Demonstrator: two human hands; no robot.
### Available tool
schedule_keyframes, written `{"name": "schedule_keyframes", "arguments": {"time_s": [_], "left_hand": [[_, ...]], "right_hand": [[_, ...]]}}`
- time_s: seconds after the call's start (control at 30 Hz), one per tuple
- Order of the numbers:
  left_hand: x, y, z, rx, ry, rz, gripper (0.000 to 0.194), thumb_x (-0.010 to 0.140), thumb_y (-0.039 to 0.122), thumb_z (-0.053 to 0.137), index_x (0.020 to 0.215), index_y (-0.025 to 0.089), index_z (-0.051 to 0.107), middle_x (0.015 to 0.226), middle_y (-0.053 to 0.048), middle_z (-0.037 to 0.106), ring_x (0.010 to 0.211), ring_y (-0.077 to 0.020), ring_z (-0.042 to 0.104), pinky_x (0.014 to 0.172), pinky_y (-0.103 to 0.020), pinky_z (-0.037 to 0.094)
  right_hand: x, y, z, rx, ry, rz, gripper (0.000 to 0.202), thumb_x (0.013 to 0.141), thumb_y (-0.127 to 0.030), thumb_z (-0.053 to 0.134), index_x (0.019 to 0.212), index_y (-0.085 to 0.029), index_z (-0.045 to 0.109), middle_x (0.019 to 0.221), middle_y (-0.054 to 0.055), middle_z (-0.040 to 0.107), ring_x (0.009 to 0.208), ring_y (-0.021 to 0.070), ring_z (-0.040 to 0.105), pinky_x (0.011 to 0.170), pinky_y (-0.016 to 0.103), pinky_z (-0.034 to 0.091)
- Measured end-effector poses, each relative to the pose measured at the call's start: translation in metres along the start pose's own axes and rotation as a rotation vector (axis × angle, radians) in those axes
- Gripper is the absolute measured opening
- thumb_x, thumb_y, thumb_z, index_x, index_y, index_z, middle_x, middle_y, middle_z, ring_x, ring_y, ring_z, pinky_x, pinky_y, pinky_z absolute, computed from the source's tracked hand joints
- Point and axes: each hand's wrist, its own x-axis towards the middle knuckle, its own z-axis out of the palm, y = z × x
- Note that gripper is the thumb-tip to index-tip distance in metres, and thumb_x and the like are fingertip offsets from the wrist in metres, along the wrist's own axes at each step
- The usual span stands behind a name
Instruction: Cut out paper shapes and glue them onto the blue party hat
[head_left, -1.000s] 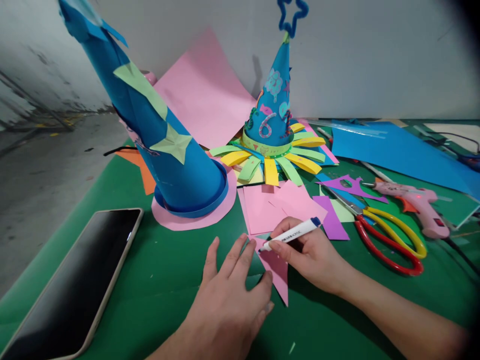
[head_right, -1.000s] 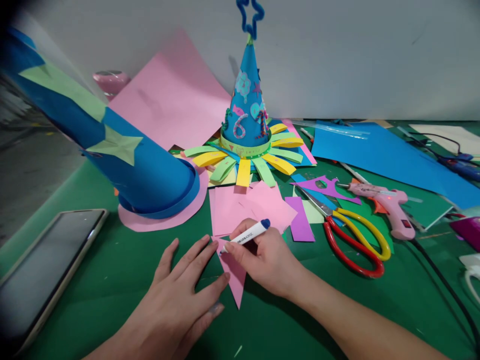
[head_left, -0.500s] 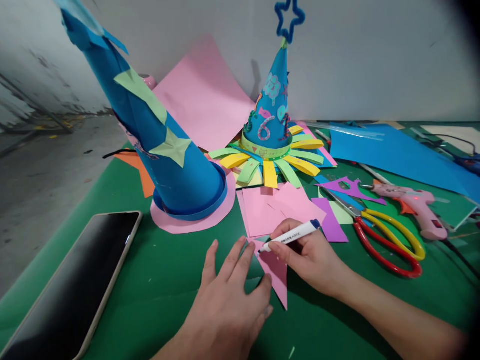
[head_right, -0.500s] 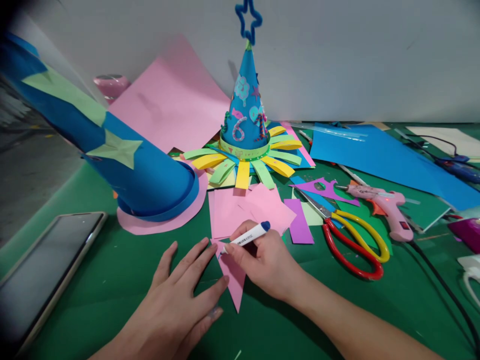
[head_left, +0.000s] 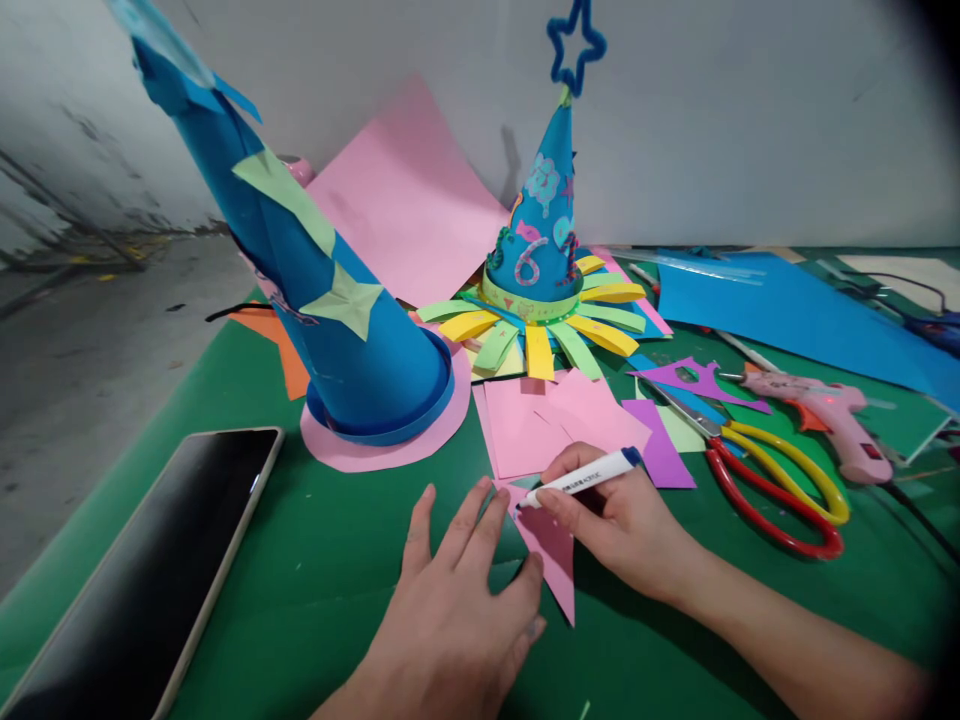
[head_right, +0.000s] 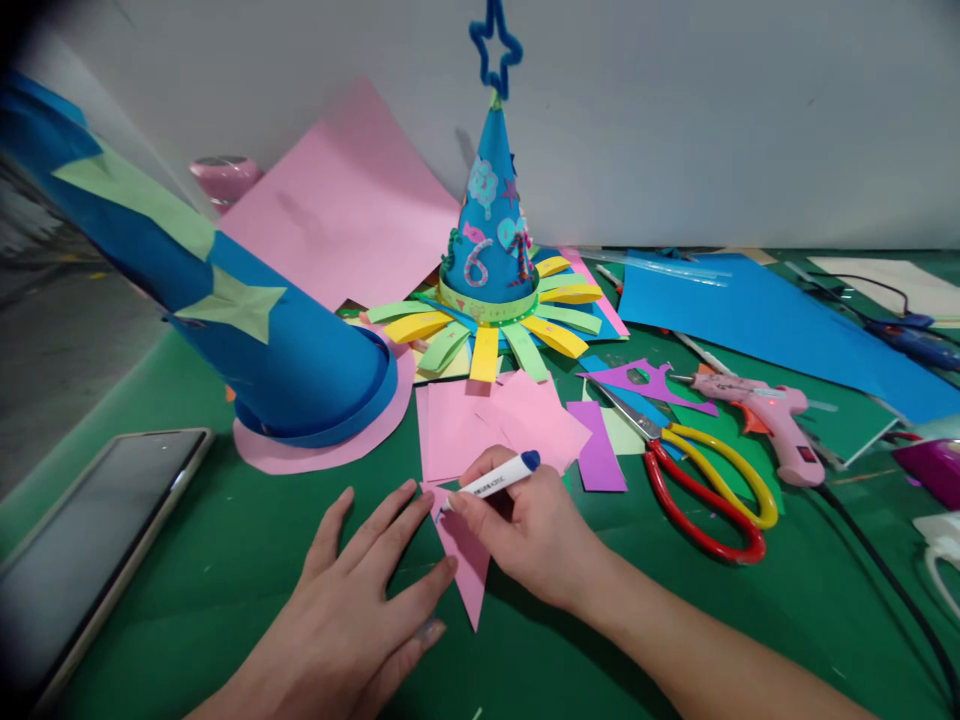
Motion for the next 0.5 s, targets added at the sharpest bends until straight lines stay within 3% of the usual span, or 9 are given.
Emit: {"name": "schedule_keyframes", "arguments": {"time_s": [0.5], "left_hand": [[-0.0018,-0.0006,0.0034,-0.001,0.030,0.013,0.028,0.072,0.048,0.053,0.092,0.030,0.060,0.122,-0.012,0.051,0.119,-0.0290,0.036,0.095,-0.057,0.007]], "right_hand": [[-0.0002,0.0009,-0.0005,-0.002,0.015,-0.008,0.005,0.081,-0.025,0.052,0.081,-0.020,0.051,0.063,-0.004,0.051,0.054,0.0075,0.047,0.048,0.018,0.038]]}}
